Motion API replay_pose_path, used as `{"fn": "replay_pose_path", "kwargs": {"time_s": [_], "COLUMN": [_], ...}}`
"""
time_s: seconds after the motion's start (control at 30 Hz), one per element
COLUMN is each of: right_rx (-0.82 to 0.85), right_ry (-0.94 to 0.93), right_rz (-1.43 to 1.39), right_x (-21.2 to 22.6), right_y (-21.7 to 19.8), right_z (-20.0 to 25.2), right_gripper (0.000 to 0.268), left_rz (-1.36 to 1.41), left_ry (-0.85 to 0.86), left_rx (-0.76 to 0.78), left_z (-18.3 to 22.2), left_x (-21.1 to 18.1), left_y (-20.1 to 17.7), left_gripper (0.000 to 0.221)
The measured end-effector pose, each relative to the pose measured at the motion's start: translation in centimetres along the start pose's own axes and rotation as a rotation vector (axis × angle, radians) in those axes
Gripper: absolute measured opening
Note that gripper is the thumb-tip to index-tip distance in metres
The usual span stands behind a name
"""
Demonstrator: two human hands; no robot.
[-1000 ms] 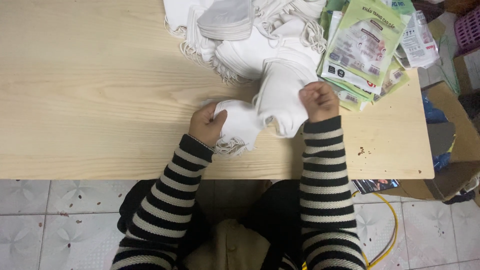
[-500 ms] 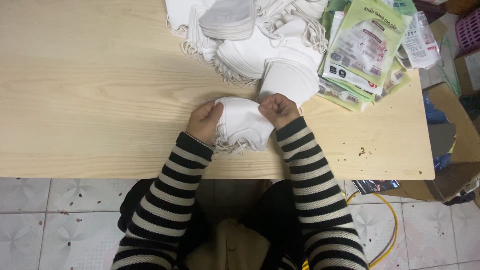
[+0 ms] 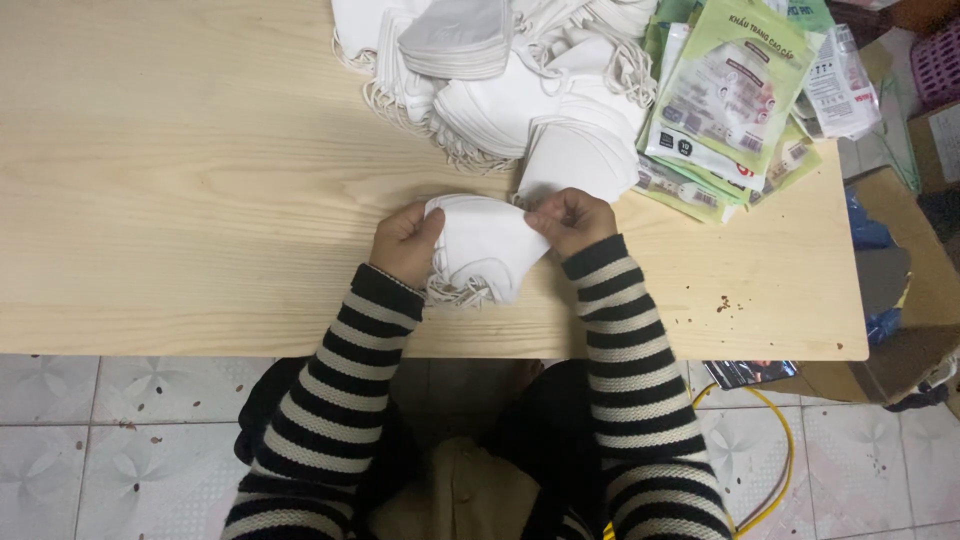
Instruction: Sorting and stacking white face masks on a wooden table
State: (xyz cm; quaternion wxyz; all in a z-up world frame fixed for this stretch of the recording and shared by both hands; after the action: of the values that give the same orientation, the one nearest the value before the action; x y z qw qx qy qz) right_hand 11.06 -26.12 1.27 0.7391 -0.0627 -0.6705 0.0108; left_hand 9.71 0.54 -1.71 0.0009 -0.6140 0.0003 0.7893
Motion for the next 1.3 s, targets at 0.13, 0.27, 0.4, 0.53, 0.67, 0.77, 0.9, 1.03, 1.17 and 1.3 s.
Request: {"fn": "replay_pose_path", "kwargs": {"time_s": [0.13,0.27,0.4,0.53,0.67,0.77,0.9,1.03,1.17,1.3], "right_rx": [0.000,0.078,0.281,0.352,0.262,0.163,0.113,0.178,-0.184,-0.354], "right_ry": [-0.025,-0.067,-0.047,0.006,0.124,0.170,0.185,0.154,-0.107,-0.359], "right_rz": [0.003,-0.192,-0.682,-0.871,-0.682,-0.585,-0.420,-0.220,0.211,0.859], "right_x": [0.7,2.3,4.0,1.6,-0.6,-1.5,-1.5,0.3,3.0,2.6], "right_y": [-1.0,-1.4,0.1,2.4,3.7,3.5,3.0,3.4,-1.2,-3.1], "right_z": [-0.2,-0.1,0.7,-0.2,0.2,0.1,0.5,0.9,0.2,-1.9], "right_gripper": [0.018,0.015,0.013,0.011,0.007,0.011,0.013,0.012,0.008,0.050], "left_rz": [-0.029,-0.018,0.030,0.048,0.063,0.041,-0.093,-0.099,-0.067,-0.183], "left_ry": [-0.005,0.014,0.022,0.015,-0.020,-0.068,-0.015,0.018,0.034,0.144], "left_rx": [0.010,0.001,0.029,0.033,0.034,0.034,0.066,0.091,0.106,0.113], "left_z": [0.0,-0.5,-0.7,-0.5,0.8,1.8,2.0,-0.1,0.9,0.7], "left_x": [0.3,1.1,1.3,0.8,-1.3,-2.6,-3.5,-0.3,-1.5,-2.1], "left_y": [0.3,-0.1,0.3,0.5,0.7,0.5,0.8,1.4,1.0,1.0], "left_gripper": [0.019,0.019,0.018,0.018,0.020,0.024,0.024,0.017,0.023,0.027]}}
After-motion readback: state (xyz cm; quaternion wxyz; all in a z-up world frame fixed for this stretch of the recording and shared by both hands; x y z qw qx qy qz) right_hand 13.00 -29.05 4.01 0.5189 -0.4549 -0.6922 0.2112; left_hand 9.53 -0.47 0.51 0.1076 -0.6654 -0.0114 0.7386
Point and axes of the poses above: each hand's wrist, its own z-axis away from the middle knuckle, its own y-axis out of the palm, x = y × z, the point moved 10 cm from there along -z, towards the middle knuckle, and after that the axes turned 13 degrees about -z, right-handed, at the moved point
